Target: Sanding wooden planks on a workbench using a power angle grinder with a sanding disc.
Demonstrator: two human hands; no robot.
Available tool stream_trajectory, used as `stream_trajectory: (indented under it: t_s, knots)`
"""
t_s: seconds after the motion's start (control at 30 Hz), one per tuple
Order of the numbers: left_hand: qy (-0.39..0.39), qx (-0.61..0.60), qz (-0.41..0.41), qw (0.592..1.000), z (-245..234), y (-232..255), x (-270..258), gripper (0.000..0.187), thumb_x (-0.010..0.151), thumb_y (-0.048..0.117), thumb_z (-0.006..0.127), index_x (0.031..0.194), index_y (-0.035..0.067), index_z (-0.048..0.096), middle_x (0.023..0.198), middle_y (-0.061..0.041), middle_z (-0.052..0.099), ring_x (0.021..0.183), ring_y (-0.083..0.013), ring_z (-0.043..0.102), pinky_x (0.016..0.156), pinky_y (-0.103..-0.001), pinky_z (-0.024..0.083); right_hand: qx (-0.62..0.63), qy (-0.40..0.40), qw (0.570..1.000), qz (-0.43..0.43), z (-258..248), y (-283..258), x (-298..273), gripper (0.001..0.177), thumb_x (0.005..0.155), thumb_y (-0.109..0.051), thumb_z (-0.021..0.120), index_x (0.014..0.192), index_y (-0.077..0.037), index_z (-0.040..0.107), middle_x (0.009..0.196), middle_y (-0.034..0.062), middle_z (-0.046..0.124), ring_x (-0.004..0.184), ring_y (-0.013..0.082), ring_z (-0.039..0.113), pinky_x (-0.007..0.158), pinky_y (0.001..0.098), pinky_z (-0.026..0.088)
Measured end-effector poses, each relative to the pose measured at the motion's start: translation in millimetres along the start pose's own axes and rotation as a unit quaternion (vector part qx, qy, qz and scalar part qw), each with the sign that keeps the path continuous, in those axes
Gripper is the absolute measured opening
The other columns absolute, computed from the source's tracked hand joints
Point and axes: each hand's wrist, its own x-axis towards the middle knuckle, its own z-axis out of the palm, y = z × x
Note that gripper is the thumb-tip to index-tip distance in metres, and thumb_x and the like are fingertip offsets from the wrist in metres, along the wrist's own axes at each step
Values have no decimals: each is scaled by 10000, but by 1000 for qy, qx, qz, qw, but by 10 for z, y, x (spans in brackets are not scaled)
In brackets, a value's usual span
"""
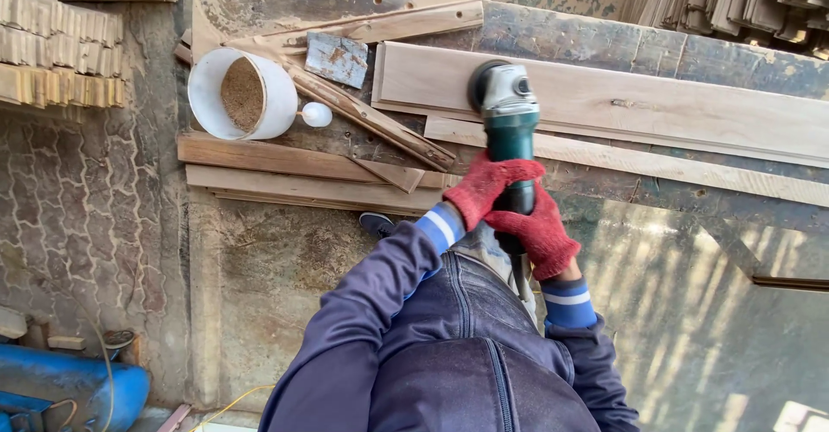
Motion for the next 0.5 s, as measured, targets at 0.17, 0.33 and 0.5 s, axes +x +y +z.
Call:
stream_trajectory:
  t_s: [0.17,0.33,0.5]
  knots:
    - [21,59,50,997,377,-198,118,564,512,91,973,1015,54,720,729,-142,715,671,-307,751,645,-411,624,7,52,999,8,-282,192,-20,522,548,-60,952,963,-24,638,705,205,634,549,347,689,454,485,602]
    - [14,50,40,998,372,-137,105,582,498,62,962,1016,28,698,708,-137,678,646,-308,729,599,-412,609,33,45,998,12,-338,279,60,528,576,-37,934,993,0,611,729,237,623,558,398,688,430,516,591]
    - [64,0,44,997,-115,51,-36,586,541,49,972,1057,40,694,755,-173,707,680,-357,752,637,-482,636,1,-19,1000,-4,165,-35,-80,516,529,-49,957,946,-17,655,700,218,655,553,349,701,444,473,603]
